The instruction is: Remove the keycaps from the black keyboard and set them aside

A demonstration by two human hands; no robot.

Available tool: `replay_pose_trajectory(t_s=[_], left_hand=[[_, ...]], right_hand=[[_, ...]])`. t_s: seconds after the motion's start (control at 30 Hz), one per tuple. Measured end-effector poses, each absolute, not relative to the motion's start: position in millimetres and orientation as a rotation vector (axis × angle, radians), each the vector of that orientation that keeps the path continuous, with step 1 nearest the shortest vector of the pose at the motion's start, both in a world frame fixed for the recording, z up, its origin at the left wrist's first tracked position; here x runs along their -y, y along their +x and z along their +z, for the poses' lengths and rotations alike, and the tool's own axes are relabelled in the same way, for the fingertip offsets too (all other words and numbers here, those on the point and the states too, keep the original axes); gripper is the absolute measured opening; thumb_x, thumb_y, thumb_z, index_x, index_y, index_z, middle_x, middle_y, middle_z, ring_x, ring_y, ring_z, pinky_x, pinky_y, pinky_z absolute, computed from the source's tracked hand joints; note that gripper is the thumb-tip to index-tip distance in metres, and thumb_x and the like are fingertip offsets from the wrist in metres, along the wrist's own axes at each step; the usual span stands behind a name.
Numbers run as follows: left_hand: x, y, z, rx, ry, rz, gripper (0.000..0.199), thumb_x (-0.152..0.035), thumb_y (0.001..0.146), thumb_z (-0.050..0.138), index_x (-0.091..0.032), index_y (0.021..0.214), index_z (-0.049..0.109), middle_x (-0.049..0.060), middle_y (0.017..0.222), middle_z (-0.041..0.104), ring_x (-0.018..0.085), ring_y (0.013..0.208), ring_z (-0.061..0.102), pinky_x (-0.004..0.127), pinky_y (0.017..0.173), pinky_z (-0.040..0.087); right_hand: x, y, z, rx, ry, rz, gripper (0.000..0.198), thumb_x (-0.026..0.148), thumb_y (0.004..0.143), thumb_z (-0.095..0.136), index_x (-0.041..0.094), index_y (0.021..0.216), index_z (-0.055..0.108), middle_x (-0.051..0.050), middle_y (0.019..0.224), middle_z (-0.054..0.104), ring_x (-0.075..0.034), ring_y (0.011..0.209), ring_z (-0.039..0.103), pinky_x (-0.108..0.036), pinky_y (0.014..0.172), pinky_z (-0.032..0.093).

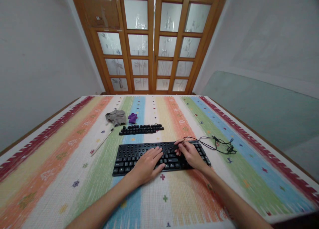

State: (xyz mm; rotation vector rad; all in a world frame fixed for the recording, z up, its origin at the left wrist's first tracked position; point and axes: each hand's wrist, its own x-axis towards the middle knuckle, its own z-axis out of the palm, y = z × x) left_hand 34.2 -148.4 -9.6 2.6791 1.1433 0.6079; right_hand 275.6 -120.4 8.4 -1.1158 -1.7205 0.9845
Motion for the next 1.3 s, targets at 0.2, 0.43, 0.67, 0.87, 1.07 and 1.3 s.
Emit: replay_pose_trajectory(t_s=[0.2, 0.43, 0.67, 0.87, 1.07, 1.3], left_hand=[[149, 34, -11, -1.145, 2.659, 0.629, 0.044, -0.04, 0.096, 0.049, -0.016, 0.132, 0.054, 0.011, 0.143, 0.051, 0.024, 0.136, 0.044, 0.043, 0.114, 0.036], [149, 35, -8, -1.136, 2.615, 0.619, 0.044, -0.039, 0.095, 0.049, -0.015, 0.132, 0.054, 0.013, 0.143, 0.051, 0.026, 0.136, 0.043, 0.046, 0.114, 0.036], [149, 36, -3, -1.139, 2.542, 0.622, 0.042, -0.039, 0.095, 0.05, -0.017, 0.13, 0.056, 0.012, 0.142, 0.052, 0.025, 0.136, 0.044, 0.045, 0.114, 0.034], [146, 33, -1, -1.151, 2.333, 0.669, 0.045, -0.037, 0.091, 0.055, -0.017, 0.131, 0.054, 0.014, 0.14, 0.054, 0.028, 0.132, 0.048, 0.048, 0.112, 0.035], [140, 41, 11, -1.085, 1.901, 0.916, 0.04, -0.032, 0.087, 0.062, -0.019, 0.125, 0.057, 0.012, 0.123, 0.064, 0.025, 0.115, 0.06, 0.043, 0.103, 0.044], [131, 61, 10, -0.788, 1.246, 0.878, 0.06, -0.039, 0.072, 0.08, -0.015, 0.12, 0.054, 0.01, 0.099, 0.07, 0.018, 0.088, 0.068, 0.036, 0.089, 0.05]], right_hand=[[117, 263, 24, 2.059, -1.08, 0.805, 0.031, 0.041, 0.1, 0.036, 0.018, 0.092, 0.056, -0.004, 0.077, 0.061, -0.016, 0.062, 0.058, -0.03, 0.064, 0.047], [92, 256, 43, 2.326, -1.107, 0.75, 0.028, 0.033, 0.101, 0.031, 0.019, 0.088, 0.051, -0.003, 0.07, 0.058, -0.017, 0.062, 0.056, -0.03, 0.065, 0.044], [62, 247, 25, 2.154, -1.332, 0.76, 0.03, 0.037, 0.099, 0.034, 0.02, 0.079, 0.05, -0.001, 0.061, 0.055, -0.019, 0.063, 0.055, -0.031, 0.067, 0.042], [64, 253, 29, 2.066, -1.313, 0.843, 0.04, 0.048, 0.099, 0.027, 0.019, 0.084, 0.05, 0.0, 0.062, 0.057, -0.016, 0.057, 0.054, -0.029, 0.06, 0.043], [90, 259, 37, 1.807, -1.13, 1.124, 0.049, 0.065, 0.093, 0.035, 0.019, 0.093, 0.05, 0.001, 0.067, 0.056, -0.013, 0.053, 0.05, -0.026, 0.051, 0.039], [111, 259, 39, 1.683, -1.009, 1.236, 0.047, 0.065, 0.092, 0.04, 0.019, 0.094, 0.049, 0.003, 0.067, 0.051, -0.012, 0.053, 0.049, -0.025, 0.051, 0.038]])
